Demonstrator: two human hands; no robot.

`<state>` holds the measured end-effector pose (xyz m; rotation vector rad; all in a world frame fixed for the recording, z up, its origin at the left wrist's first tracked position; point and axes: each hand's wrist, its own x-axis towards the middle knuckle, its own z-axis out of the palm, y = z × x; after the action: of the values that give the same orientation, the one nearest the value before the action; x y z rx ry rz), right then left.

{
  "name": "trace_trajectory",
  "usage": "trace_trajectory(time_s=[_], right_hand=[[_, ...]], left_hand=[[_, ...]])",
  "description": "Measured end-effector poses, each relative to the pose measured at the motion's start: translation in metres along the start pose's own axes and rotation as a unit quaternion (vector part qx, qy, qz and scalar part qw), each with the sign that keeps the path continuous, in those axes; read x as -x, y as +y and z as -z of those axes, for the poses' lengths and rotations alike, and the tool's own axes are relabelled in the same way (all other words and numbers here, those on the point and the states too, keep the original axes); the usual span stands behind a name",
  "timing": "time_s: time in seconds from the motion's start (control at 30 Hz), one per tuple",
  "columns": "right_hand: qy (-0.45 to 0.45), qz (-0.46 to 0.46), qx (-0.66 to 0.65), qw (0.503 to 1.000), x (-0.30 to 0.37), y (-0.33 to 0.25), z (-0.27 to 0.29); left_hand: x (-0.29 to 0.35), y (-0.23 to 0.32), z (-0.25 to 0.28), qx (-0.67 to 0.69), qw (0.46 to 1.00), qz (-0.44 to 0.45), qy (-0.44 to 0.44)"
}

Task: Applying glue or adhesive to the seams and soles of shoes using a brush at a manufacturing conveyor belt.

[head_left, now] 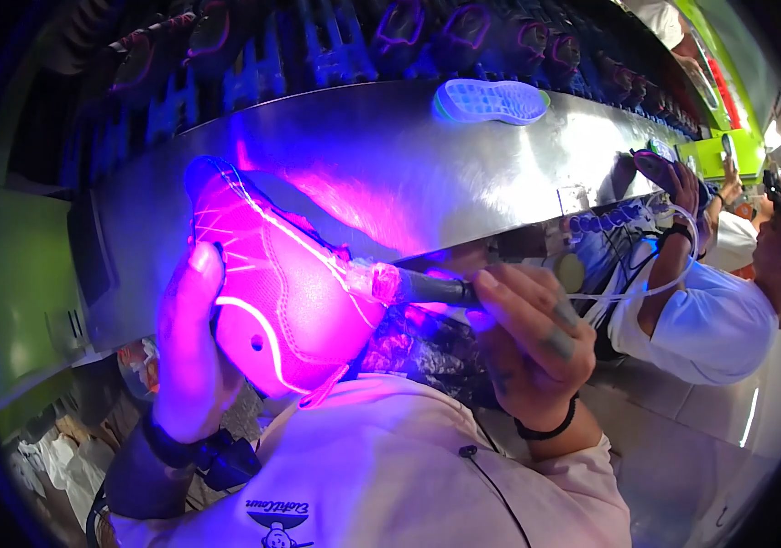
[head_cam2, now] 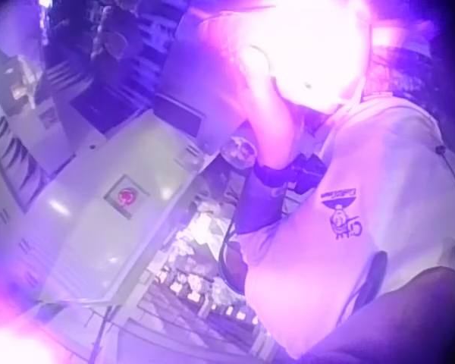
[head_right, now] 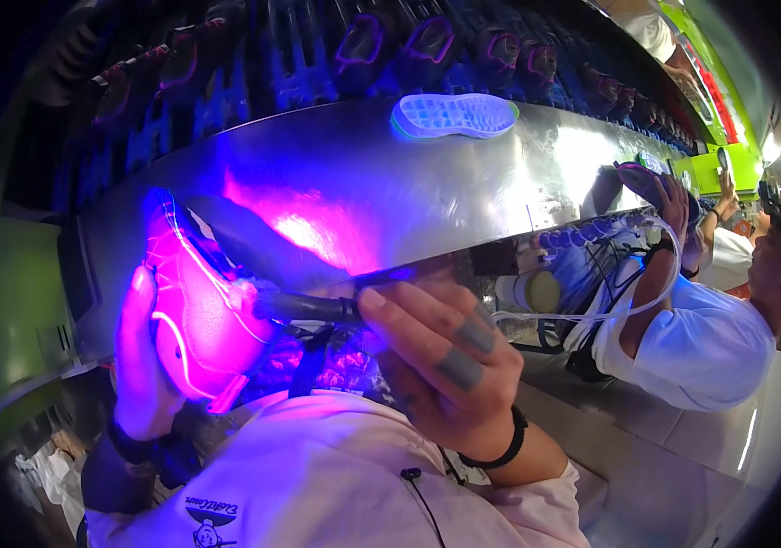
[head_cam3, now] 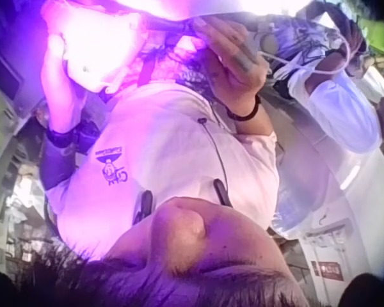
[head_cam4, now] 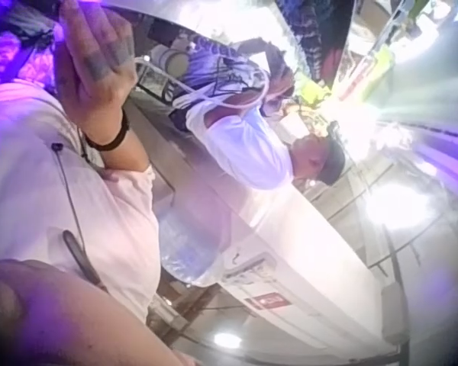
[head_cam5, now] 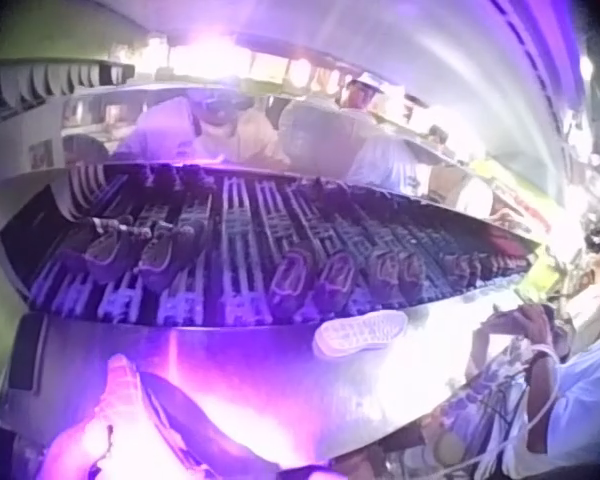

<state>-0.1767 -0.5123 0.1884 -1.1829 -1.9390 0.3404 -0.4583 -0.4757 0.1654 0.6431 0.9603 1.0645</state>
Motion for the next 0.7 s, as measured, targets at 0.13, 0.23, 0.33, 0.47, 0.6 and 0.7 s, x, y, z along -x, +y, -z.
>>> trace_trajectory(time_s=[0.13, 0.23, 0.33, 0.47, 0.6, 0.7], right_hand=[[0.013, 0.079, 0.032, 0.996, -0.018, 0.000, 0.006], [0.025, 0.108, 0.043, 0.993, -0.027, 0.001, 0.010], [0.036, 0.130, 0.041, 0.990, -0.035, 0.001, 0.015], [0.038, 0.154, 0.027, 0.987, -0.047, -0.002, 0.022], [0.045, 0.168, 0.017, 0.985, -0.052, -0.002, 0.030], [0.049, 0.179, -0.003, 0.983, -0.051, 0.005, 0.031]], left_hand=[[0.007, 0.009, -0.015, 0.091, 0.993, 0.071, -0.022], [0.010, 0.013, -0.019, 0.087, 0.993, 0.070, -0.048], [0.018, 0.014, -0.021, 0.086, 0.992, 0.073, -0.055], [0.026, 0.010, -0.019, 0.192, 0.969, 0.138, -0.065], [0.034, 0.003, -0.018, 0.283, 0.933, 0.203, -0.088], [0.040, -0.015, -0.008, 0.269, 0.932, 0.215, -0.109]])
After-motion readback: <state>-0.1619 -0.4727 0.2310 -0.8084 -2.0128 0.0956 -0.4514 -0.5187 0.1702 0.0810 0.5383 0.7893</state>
